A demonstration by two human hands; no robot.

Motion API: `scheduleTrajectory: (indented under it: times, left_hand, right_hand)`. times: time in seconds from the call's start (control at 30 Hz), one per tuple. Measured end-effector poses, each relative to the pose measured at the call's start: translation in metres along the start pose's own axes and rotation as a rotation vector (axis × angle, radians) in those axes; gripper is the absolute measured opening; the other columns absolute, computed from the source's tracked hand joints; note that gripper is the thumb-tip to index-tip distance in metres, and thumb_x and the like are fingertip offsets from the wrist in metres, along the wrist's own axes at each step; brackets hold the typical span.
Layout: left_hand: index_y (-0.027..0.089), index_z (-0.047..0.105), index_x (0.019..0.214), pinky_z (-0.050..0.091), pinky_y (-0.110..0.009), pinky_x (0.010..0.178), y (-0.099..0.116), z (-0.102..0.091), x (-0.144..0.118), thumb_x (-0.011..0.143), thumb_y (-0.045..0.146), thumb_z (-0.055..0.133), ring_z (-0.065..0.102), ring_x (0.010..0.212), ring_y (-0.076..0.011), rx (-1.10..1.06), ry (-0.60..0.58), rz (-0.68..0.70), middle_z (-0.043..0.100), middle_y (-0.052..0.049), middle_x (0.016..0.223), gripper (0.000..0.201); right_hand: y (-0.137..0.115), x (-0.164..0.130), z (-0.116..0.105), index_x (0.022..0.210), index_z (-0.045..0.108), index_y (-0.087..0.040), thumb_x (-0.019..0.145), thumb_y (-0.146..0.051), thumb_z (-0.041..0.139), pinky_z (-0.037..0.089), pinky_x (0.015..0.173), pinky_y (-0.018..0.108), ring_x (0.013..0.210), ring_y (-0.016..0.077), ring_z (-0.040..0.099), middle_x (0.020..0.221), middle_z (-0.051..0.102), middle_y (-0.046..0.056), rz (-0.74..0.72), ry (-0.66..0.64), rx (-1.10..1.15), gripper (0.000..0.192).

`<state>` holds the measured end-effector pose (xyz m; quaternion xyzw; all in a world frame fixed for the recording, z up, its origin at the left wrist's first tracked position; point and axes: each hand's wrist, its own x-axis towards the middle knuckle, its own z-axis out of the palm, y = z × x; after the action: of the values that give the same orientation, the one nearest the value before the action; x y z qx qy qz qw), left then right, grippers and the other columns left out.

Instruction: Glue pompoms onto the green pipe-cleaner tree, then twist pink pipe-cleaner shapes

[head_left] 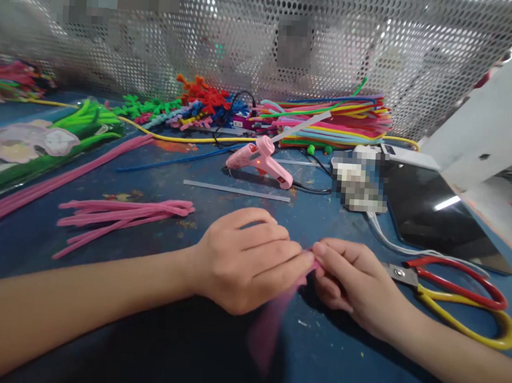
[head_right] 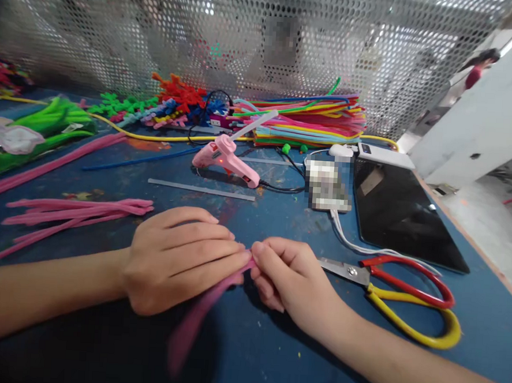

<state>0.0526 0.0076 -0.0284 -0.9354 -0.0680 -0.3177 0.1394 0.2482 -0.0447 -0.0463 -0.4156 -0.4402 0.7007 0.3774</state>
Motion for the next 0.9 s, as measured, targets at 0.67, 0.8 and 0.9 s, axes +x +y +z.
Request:
scheduleTrajectory:
  times: [0.67, 0.8, 0.9]
  left_hand:
    - [0.019, 0.068, 0.077, 0.046, -0.018, 0.064, 0.019, -0.001, 0.018, 0.08, 0.022, 0.062, 0.06, 0.066, -0.0089, -0.915, -0.086, -0.935, 0.067, 0.003, 0.073, 0.007]
    - [0.016, 0.063, 0.076, 0.044, -0.017, 0.05, 0.02, 0.002, 0.021, 0.079, 0.026, 0.062, 0.059, 0.058, -0.0093, -1.378, -0.184, -1.18, 0.064, 0.002, 0.064, 0.011]
    - [0.014, 0.061, 0.072, 0.043, -0.016, 0.046, 0.017, 0.008, 0.022, 0.076, 0.023, 0.065, 0.058, 0.05, -0.008, -1.672, -0.203, -1.242, 0.061, 0.002, 0.059, 0.01]
  right_hand:
    - [-0.004, -0.01, -0.002, 0.075, 0.049, -0.02, 0.093, -0.02, 0.04, 0.036, 0.048, 0.021, 0.051, 0.0087, 0.046, 0.06, 0.05, -0.002, -0.74, 0.162, -1.077, 0.02]
    - [-0.009, -0.007, -0.011, 0.078, 0.051, -0.02, 0.091, -0.017, 0.041, 0.037, 0.05, 0.024, 0.055, 0.0118, 0.047, 0.062, 0.053, 0.002, -0.96, 0.075, -1.281, 0.017]
    - [-0.011, -0.005, -0.017, 0.077, 0.053, -0.021, 0.089, -0.014, 0.043, 0.037, 0.051, 0.027, 0.056, 0.0128, 0.046, 0.062, 0.055, 0.002, -1.077, 0.04, -1.38, 0.016]
